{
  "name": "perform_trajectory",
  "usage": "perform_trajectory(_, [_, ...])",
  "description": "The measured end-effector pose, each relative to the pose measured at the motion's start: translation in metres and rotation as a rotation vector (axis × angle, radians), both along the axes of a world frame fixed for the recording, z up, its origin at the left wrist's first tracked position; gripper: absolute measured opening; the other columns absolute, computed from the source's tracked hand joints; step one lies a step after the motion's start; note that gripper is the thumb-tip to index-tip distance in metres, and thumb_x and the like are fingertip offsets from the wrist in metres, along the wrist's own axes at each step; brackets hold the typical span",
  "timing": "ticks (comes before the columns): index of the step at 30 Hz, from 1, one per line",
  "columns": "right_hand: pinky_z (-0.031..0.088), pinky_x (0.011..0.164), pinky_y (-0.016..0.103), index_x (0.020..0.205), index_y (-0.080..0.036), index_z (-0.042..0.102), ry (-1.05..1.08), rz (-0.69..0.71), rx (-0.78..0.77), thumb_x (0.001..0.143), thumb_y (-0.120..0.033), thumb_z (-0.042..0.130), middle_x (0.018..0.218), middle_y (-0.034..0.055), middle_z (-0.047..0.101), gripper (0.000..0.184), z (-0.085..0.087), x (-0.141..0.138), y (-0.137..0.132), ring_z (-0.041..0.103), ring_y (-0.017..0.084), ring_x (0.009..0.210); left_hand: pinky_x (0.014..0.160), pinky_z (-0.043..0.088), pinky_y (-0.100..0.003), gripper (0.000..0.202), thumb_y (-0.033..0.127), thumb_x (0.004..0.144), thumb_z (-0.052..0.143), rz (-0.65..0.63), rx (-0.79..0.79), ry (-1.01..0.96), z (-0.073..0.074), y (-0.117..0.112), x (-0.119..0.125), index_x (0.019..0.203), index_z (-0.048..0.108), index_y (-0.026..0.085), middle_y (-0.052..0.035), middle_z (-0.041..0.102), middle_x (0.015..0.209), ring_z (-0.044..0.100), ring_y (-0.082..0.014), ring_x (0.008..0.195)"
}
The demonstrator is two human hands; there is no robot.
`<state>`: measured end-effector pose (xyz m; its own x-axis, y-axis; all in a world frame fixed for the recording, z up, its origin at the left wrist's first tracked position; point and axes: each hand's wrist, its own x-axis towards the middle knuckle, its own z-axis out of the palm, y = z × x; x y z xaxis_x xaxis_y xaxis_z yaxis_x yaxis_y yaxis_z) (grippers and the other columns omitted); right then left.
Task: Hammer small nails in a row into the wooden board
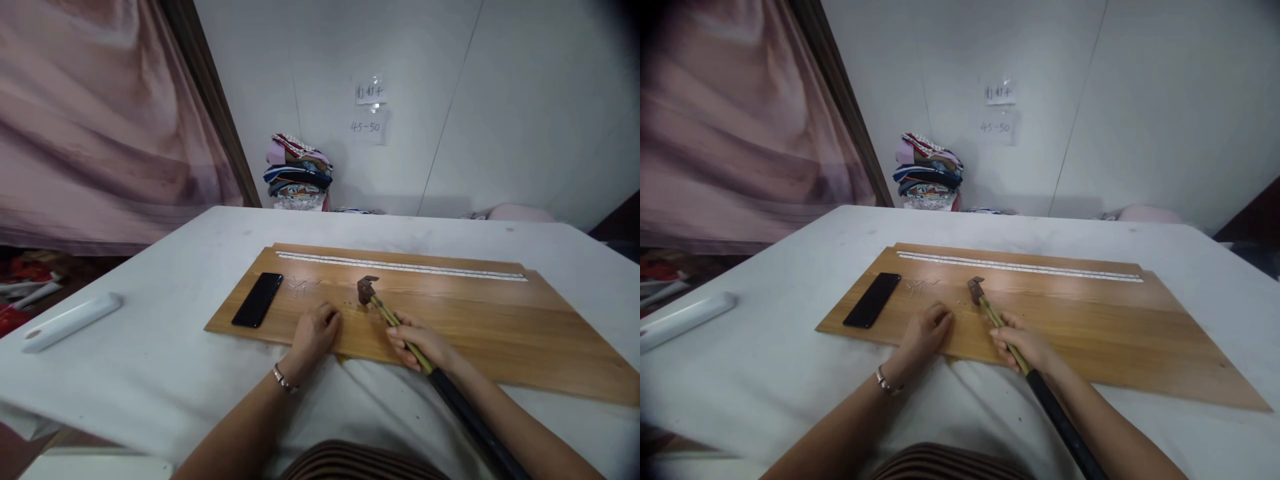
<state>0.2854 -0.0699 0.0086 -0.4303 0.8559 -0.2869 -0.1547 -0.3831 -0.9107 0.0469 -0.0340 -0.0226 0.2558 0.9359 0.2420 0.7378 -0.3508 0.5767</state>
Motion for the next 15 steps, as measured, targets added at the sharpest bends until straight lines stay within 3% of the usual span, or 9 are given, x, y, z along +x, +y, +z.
perform_trajectory(15, [0.029, 0.025, 0.014, 0.101, -0.019, 0.050, 0.013, -0.018, -0.083, 0.069, -0.037, 0.070, 0.052, -0.0112, 0.047, 0.042, 0.004, 0.000, -0.003, 0.033, 0.003, 0.028, 0.072, 0.044, -0.026, 0.021, 0.027, 0.092, 0.047, -0.066, 0.033, -0.060, -0.016, 0.005, -0.003, 0.079, 0.061, 0.019, -0.0032, 0.063, 0.081, 0.059, -0.0151, 0.079])
